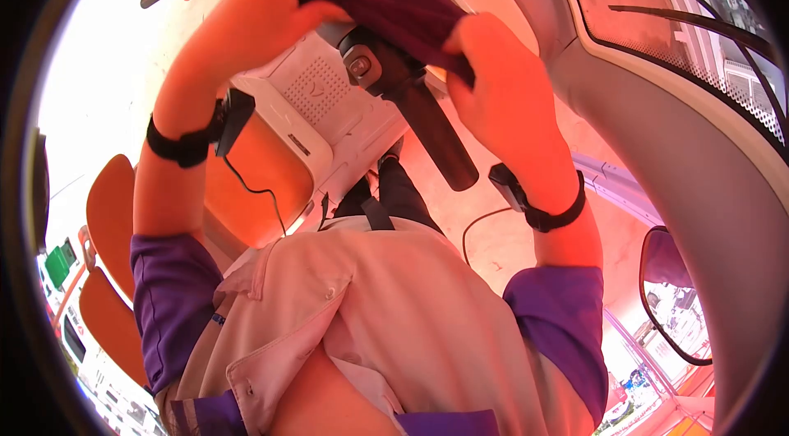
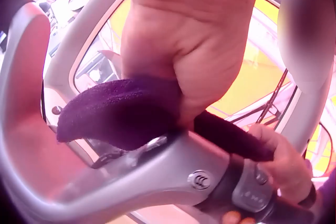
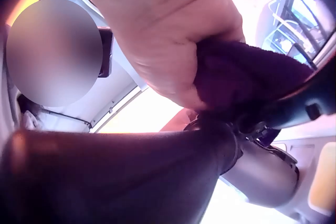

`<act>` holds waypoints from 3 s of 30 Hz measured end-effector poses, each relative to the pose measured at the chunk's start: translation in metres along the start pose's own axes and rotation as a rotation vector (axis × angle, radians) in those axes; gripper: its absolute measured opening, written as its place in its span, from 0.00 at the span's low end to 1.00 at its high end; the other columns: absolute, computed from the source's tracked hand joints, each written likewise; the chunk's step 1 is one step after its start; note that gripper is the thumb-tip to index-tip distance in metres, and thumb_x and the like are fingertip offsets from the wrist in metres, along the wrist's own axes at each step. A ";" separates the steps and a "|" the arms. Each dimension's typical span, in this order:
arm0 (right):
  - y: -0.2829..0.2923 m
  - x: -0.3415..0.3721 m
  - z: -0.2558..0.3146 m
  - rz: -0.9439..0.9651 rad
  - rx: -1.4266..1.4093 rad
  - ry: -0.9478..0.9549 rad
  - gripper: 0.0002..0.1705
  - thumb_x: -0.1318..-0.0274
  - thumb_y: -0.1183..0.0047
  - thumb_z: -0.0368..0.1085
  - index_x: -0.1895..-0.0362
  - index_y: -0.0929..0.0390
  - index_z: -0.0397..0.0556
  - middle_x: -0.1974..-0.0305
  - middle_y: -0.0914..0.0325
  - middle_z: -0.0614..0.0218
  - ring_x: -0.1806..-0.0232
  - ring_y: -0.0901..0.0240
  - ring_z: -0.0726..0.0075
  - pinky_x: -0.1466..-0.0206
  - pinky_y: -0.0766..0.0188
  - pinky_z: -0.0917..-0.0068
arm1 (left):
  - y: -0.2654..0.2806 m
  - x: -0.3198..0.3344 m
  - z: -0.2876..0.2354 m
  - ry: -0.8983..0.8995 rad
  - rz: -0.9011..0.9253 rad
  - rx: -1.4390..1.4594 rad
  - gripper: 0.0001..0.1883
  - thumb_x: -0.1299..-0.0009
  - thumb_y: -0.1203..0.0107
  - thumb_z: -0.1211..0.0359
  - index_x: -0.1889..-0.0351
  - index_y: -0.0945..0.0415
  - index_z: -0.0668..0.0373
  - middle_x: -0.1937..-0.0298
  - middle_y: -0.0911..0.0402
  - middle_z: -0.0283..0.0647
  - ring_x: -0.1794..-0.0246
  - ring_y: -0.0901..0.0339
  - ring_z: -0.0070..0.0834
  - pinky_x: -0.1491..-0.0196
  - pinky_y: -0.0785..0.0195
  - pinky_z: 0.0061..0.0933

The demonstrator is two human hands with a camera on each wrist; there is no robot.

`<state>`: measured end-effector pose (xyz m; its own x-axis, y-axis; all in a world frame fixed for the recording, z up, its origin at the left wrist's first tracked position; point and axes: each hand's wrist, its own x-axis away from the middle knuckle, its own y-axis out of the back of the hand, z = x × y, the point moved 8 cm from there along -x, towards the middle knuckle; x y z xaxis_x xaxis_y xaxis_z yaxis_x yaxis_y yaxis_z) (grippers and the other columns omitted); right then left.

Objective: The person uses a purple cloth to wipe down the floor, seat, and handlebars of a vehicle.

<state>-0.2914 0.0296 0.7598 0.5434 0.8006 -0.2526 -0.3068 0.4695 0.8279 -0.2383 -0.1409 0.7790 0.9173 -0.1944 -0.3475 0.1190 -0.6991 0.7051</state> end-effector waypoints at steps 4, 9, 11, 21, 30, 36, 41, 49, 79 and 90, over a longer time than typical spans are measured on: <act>0.000 0.000 -0.003 -0.035 0.031 -0.023 0.16 0.60 0.41 0.24 0.64 0.29 0.48 0.67 0.26 0.60 0.67 0.27 0.49 0.63 0.29 0.64 | -0.002 -0.002 -0.016 0.013 0.005 0.005 0.15 0.40 0.44 0.82 0.55 0.26 0.61 0.55 0.25 0.47 0.54 0.29 0.42 0.53 0.33 0.31; 0.000 -0.017 0.015 -0.050 0.024 -0.040 0.16 0.57 0.39 0.26 0.64 0.31 0.46 0.69 0.25 0.60 0.69 0.27 0.55 0.63 0.29 0.67 | 0.007 0.000 0.019 0.146 -0.019 0.010 0.16 0.41 0.44 0.83 0.54 0.26 0.61 0.56 0.24 0.46 0.55 0.29 0.42 0.52 0.32 0.31; -0.001 -0.015 0.014 -0.043 0.042 -0.038 0.15 0.55 0.39 0.27 0.63 0.31 0.46 0.69 0.25 0.61 0.70 0.27 0.58 0.63 0.29 0.68 | 0.007 -0.001 0.020 0.135 -0.015 0.051 0.16 0.41 0.44 0.83 0.55 0.25 0.61 0.55 0.24 0.46 0.54 0.29 0.43 0.51 0.33 0.31; 0.003 -0.011 -0.003 -0.023 0.002 -0.172 0.16 0.55 0.39 0.29 0.63 0.32 0.47 0.70 0.26 0.60 0.70 0.28 0.55 0.64 0.30 0.66 | 0.003 0.004 0.007 0.159 -0.035 -0.011 0.12 0.40 0.43 0.81 0.59 0.26 0.60 0.61 0.26 0.46 0.59 0.29 0.41 0.55 0.34 0.31; 0.006 0.003 -0.028 0.041 0.064 -0.219 0.19 0.54 0.37 0.30 0.58 0.31 0.47 0.70 0.25 0.61 0.67 0.25 0.60 0.62 0.29 0.68 | -0.010 0.000 -0.022 -0.129 -0.045 -0.134 0.17 0.44 0.40 0.83 0.58 0.26 0.59 0.54 0.33 0.45 0.55 0.36 0.41 0.51 0.40 0.33; 0.045 -0.036 -0.008 -0.241 0.113 -0.061 0.21 0.53 0.37 0.30 0.53 0.27 0.46 0.67 0.23 0.63 0.67 0.25 0.67 0.62 0.29 0.75 | 0.003 0.000 0.007 0.176 -0.141 0.304 0.12 0.38 0.45 0.82 0.58 0.28 0.59 0.61 0.25 0.47 0.62 0.27 0.42 0.58 0.34 0.30; 0.054 -0.057 0.010 -0.200 -0.109 -0.191 0.16 0.52 0.37 0.27 0.57 0.26 0.42 0.62 0.22 0.54 0.63 0.23 0.62 0.60 0.28 0.72 | 0.040 -0.006 0.016 0.353 -0.332 0.140 0.09 0.35 0.48 0.80 0.58 0.30 0.61 0.65 0.24 0.41 0.63 0.25 0.26 0.58 0.32 0.23; 0.020 -0.004 -0.040 -0.084 -0.235 -0.181 0.15 0.52 0.36 0.30 0.59 0.24 0.47 0.71 0.27 0.75 0.71 0.32 0.82 0.66 0.33 0.83 | 0.008 -0.001 -0.009 0.078 -0.091 0.148 0.15 0.37 0.46 0.82 0.53 0.28 0.62 0.57 0.24 0.37 0.56 0.26 0.24 0.52 0.32 0.22; 0.075 0.024 -0.017 -0.432 -0.559 -0.106 0.15 0.47 0.45 0.26 0.53 0.27 0.45 0.61 0.22 0.66 0.64 0.24 0.70 0.61 0.28 0.75 | -0.004 0.035 -0.090 0.061 -0.156 0.596 0.17 0.32 0.47 0.78 0.45 0.32 0.67 0.49 0.24 0.42 0.49 0.26 0.26 0.47 0.32 0.27; 0.042 0.052 -0.031 -0.012 -1.007 -0.138 0.28 0.54 0.41 0.33 0.45 0.31 0.45 0.52 0.26 0.66 0.51 0.29 0.73 0.46 0.35 0.75 | -0.082 0.070 -0.051 0.567 -0.137 1.052 0.14 0.28 0.48 0.73 0.45 0.29 0.62 0.55 0.20 0.38 0.57 0.25 0.21 0.52 0.32 0.23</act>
<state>-0.3003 0.1028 0.7656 0.6169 0.7735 -0.1455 -0.7816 0.6238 0.0025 -0.1642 -0.0622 0.7285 0.9893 0.0714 0.1272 0.1025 -0.9607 -0.2579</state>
